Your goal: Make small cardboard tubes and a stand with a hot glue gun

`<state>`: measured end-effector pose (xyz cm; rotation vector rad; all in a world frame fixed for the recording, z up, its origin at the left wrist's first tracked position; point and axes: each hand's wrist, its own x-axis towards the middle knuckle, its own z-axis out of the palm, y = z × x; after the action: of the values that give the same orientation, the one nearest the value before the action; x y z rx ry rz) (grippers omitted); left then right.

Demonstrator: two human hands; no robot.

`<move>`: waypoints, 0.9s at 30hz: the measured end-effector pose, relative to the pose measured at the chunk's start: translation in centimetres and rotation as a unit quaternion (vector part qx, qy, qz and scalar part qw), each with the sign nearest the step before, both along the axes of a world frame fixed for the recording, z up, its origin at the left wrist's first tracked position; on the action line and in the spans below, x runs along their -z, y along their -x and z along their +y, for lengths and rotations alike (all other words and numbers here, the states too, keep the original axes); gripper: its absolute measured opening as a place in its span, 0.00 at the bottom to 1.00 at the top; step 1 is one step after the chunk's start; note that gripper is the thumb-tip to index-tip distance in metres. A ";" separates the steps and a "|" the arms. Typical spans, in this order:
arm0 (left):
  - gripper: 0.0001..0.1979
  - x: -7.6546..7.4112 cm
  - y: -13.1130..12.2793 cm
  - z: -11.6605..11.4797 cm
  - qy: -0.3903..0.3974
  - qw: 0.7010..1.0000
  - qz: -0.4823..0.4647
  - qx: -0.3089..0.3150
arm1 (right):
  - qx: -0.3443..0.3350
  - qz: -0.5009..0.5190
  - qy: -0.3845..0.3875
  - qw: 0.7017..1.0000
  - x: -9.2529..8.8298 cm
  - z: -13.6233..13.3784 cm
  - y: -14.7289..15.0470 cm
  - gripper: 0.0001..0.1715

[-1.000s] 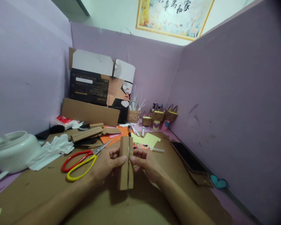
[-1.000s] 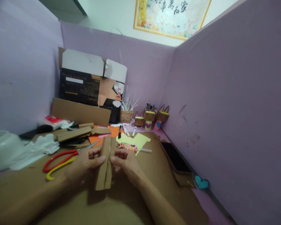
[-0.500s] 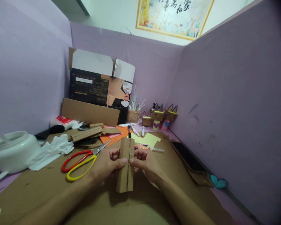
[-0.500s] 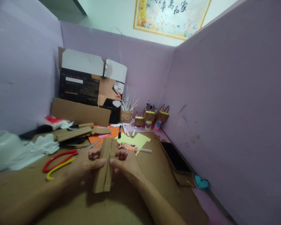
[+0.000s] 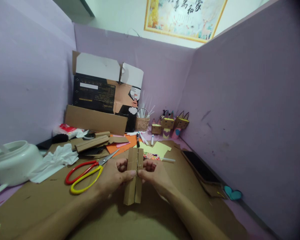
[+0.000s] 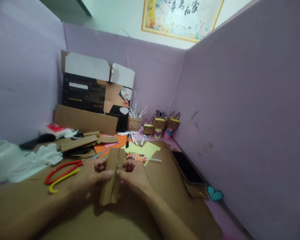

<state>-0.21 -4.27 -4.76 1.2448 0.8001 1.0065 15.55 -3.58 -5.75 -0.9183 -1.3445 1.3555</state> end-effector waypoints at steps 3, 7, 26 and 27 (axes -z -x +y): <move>0.18 0.1 0.2 0.3 0.009 1.000 -0.016 -0.006 | -0.055 -0.006 -0.023 0.998 -0.5 -0.2 -0.5 0.13; 0.20 -0.1 0.8 0.7 0.046 0.998 -0.040 -0.009 | -0.130 0.018 -0.005 0.991 -0.8 -0.1 -1.1 0.23; 0.17 -0.1 0.4 0.0 0.049 0.998 -0.047 0.012 | -0.031 0.049 0.055 0.997 0.8 0.4 -0.7 0.18; 0.17 0.0 0.4 0.0 0.049 0.997 -0.055 0.000 | -0.033 0.045 0.053 0.997 0.9 0.4 -0.7 0.18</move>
<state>-0.63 -4.29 -4.72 1.0959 0.7553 1.0144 16.26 -3.17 -6.60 -0.8784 -1.2535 1.5139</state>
